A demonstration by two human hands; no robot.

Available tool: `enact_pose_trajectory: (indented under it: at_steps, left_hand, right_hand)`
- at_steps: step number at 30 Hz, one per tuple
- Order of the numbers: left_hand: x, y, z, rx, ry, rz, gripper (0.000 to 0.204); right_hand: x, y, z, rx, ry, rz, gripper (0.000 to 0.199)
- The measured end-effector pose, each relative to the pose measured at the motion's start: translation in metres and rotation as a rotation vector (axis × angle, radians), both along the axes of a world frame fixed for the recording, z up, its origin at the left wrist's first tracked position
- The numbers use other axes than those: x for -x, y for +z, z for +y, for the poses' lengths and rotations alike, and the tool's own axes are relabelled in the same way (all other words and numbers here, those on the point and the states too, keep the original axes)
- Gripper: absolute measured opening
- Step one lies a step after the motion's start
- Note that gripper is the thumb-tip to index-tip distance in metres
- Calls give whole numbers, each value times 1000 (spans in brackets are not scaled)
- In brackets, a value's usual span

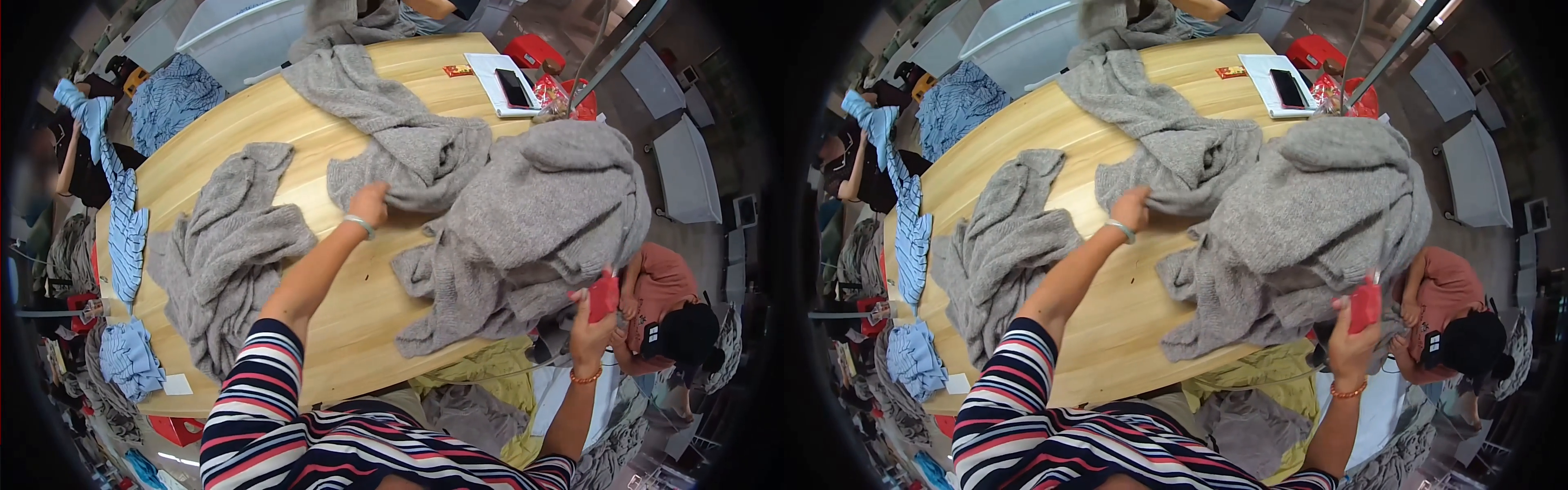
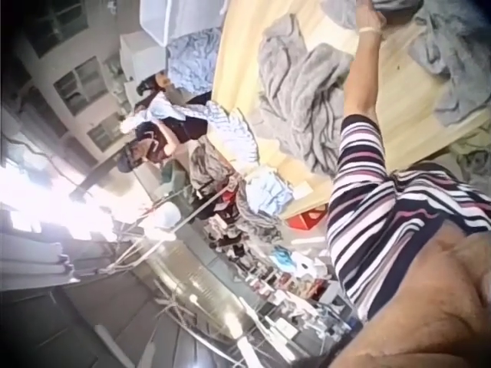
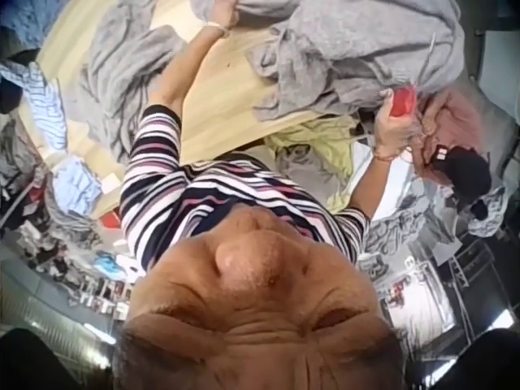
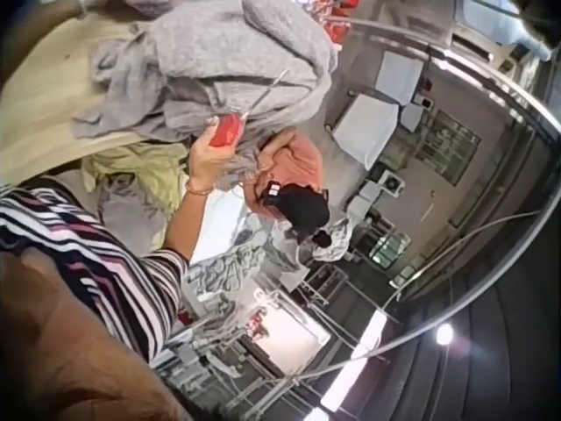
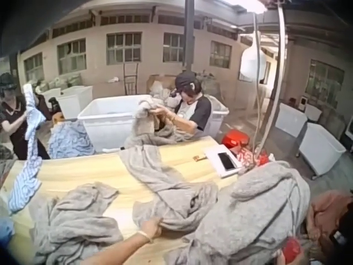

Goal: Trimming loose threads from grey sweaters using scissors.

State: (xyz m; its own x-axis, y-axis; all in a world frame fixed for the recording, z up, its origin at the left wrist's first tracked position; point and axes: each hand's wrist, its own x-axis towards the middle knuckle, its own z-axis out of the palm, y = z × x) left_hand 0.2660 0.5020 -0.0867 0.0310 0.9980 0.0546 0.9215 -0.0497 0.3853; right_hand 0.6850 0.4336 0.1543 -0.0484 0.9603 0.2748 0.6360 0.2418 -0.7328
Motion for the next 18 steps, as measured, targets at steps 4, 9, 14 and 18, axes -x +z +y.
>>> enact_pose_trajectory:
  at_steps: [4,9,14,18]
  left_hand:
    - [69,68,-65,-239,304,-805,34]
    - [123,187,-252,-284,301,-716,35]
    - [172,192,-463,-28,711,-1531,47]
    - [205,147,-606,294,1105,-639,36]
  right_hand:
    - [40,-1,-26,139,162,-41,47]
    - [96,-25,-37,161,385,-159,48]
    - [155,-48,-60,184,506,-229,48]
    - [202,-62,-81,203,640,-299,49]
